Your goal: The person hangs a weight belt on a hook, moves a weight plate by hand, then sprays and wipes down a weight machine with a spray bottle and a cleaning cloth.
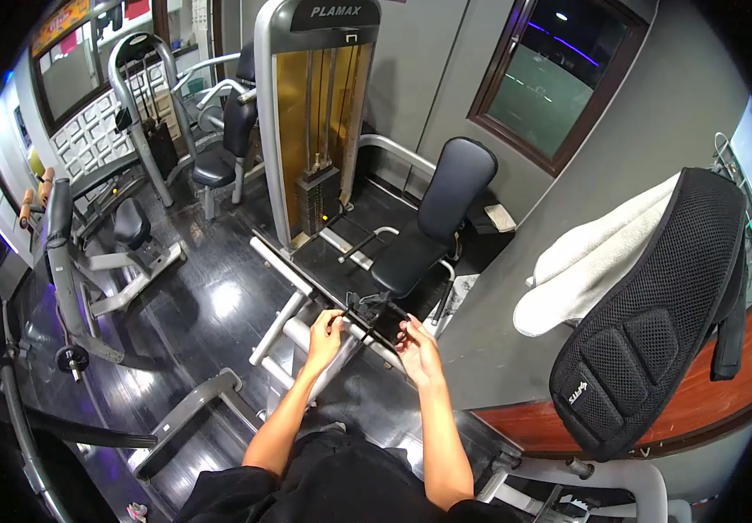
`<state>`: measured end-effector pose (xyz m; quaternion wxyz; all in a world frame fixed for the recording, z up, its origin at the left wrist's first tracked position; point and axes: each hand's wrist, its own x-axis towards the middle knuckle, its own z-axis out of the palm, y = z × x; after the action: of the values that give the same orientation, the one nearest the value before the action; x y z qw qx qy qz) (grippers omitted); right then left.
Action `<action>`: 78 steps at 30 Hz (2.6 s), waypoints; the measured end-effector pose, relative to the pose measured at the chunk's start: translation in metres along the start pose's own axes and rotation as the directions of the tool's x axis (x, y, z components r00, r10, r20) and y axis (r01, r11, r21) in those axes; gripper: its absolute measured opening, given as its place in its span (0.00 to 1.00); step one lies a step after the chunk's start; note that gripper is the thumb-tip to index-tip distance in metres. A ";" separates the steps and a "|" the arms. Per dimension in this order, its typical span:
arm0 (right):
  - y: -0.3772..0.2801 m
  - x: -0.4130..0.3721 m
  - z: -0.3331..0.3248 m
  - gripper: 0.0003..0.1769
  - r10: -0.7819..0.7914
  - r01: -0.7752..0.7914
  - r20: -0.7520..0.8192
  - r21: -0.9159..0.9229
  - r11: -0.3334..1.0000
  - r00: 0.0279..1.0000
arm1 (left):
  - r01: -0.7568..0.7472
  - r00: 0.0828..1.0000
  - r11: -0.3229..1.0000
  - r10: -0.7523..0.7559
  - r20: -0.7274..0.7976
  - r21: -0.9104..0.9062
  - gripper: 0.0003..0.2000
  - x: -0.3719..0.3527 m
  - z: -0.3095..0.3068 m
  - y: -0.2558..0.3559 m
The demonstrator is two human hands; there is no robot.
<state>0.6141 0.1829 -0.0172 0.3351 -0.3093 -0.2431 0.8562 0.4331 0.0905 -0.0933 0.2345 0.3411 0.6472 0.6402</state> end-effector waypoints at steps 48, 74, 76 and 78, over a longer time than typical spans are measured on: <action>-0.080 -0.245 -0.129 0.15 -0.666 0.235 -0.156 -0.857 0.459 0.729 | -0.529 0.537 0.845 0.407 0.739 -0.080 0.07 -0.152 0.167 0.195; -0.208 -0.392 -0.125 0.01 -0.999 0.409 -0.022 -0.912 0.008 -0.028 | -0.440 0.095 0.725 0.625 0.775 -0.530 0.18 -0.253 0.256 0.332; -0.229 -0.396 -0.114 0.03 -0.988 0.365 0.030 -0.927 -0.083 -0.149 | -0.540 0.030 0.616 0.696 0.718 -0.574 0.17 -0.245 0.245 0.356; -0.252 -0.398 -0.101 0.03 -0.961 0.338 0.077 -0.926 -0.168 -0.265 | -0.627 -0.047 0.492 0.750 0.659 -0.604 0.15 -0.235 0.231 0.387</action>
<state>1.0234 0.0814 0.2163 0.7277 -0.4740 -0.4948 -0.0315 0.8129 0.0506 0.2417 0.1990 0.8792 0.1140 0.4177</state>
